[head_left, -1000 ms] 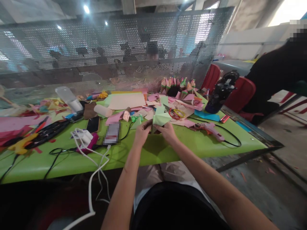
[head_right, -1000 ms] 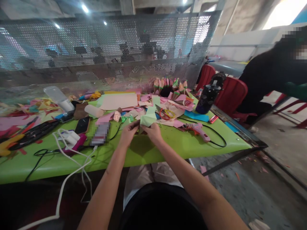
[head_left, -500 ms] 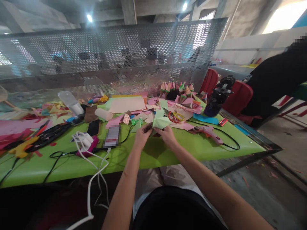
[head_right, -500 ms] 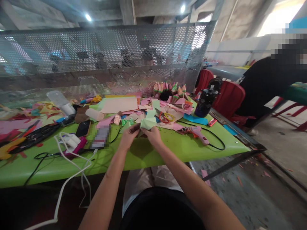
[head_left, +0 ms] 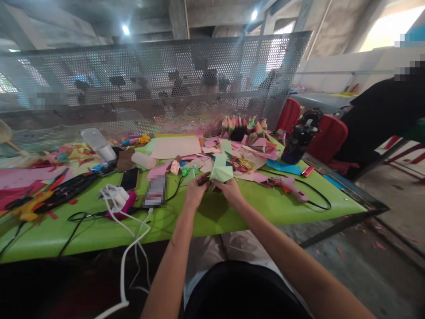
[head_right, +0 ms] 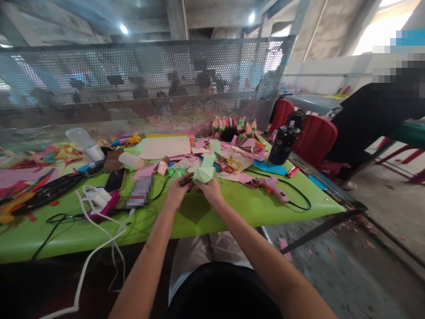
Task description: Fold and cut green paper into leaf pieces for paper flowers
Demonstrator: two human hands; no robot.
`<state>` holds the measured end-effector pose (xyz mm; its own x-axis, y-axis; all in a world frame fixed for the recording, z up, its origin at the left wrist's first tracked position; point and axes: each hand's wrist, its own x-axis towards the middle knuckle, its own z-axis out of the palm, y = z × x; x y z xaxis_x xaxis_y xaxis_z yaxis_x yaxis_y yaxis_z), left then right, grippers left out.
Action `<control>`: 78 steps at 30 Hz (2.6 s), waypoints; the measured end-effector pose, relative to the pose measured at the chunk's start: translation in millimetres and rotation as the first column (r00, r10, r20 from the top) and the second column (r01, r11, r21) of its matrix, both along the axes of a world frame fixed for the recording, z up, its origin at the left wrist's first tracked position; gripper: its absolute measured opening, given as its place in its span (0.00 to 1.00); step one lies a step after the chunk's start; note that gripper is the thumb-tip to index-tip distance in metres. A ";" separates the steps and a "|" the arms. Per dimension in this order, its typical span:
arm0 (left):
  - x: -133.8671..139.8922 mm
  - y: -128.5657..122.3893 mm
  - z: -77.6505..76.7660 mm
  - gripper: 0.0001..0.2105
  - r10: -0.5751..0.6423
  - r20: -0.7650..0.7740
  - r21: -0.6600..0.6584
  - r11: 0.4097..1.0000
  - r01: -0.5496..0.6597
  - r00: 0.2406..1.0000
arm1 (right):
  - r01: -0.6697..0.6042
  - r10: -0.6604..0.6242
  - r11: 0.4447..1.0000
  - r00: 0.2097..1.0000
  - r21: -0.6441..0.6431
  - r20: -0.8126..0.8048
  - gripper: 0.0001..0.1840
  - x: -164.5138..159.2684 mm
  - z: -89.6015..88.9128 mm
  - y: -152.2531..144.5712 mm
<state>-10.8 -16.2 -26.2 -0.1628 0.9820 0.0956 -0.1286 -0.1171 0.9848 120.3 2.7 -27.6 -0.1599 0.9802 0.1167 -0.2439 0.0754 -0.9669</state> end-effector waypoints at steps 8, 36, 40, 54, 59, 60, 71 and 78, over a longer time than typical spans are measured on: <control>-2.9 -0.3 1.1 0.20 0.094 -0.051 0.033 0.995 -0.092 0.994 | 0.107 -0.108 0.994 0.993 -0.012 -0.049 0.18 2.6 -1.0 1.8; -5.9 3.3 -2.9 0.20 0.084 -0.313 0.152 0.988 -0.038 0.946 | -0.027 -0.086 0.972 0.883 -0.232 -0.462 0.14 5.5 -9.5 18.1; -5.2 1.6 -1.7 0.25 0.067 -0.308 0.149 0.989 -0.022 0.949 | -0.048 -0.058 0.975 0.888 -0.218 -0.456 0.15 6.0 -9.4 16.6; -1.5 -3.5 6.3 0.22 0.050 -0.205 0.118 0.993 -0.026 0.978 | -0.044 -0.033 0.983 0.914 -0.179 -0.405 0.16 4.8 -9.1 12.0; -1.3 -4.9 5.6 0.15 0.054 -0.153 0.085 0.996 -0.042 0.987 | -0.058 -0.017 0.980 0.929 -0.190 -0.369 0.18 4.0 -6.8 8.7; -1.4 -4.8 5.3 0.15 0.065 -0.147 0.077 0.996 -0.054 0.987 | -0.060 -0.014 0.979 0.932 -0.193 -0.363 0.18 3.7 -6.0 7.7; -2.7 -5.2 4.9 0.15 0.148 -0.131 0.044 0.989 -0.144 0.980 | -0.087 0.023 0.978 0.950 -0.191 -0.311 0.21 2.7 -2.3 -2.1; -1.9 -4.3 4.3 0.12 0.173 -0.130 0.069 0.984 -0.165 0.976 | -0.085 0.035 0.983 0.957 -0.163 -0.288 0.21 3.6 -1.9 -2.6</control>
<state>-12.7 -20.5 -21.9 -0.3078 0.9336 0.1833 0.0317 -0.1825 0.9827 123.9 0.2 -29.5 -0.2043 0.9789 -0.0034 -0.5082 -0.1090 -0.8543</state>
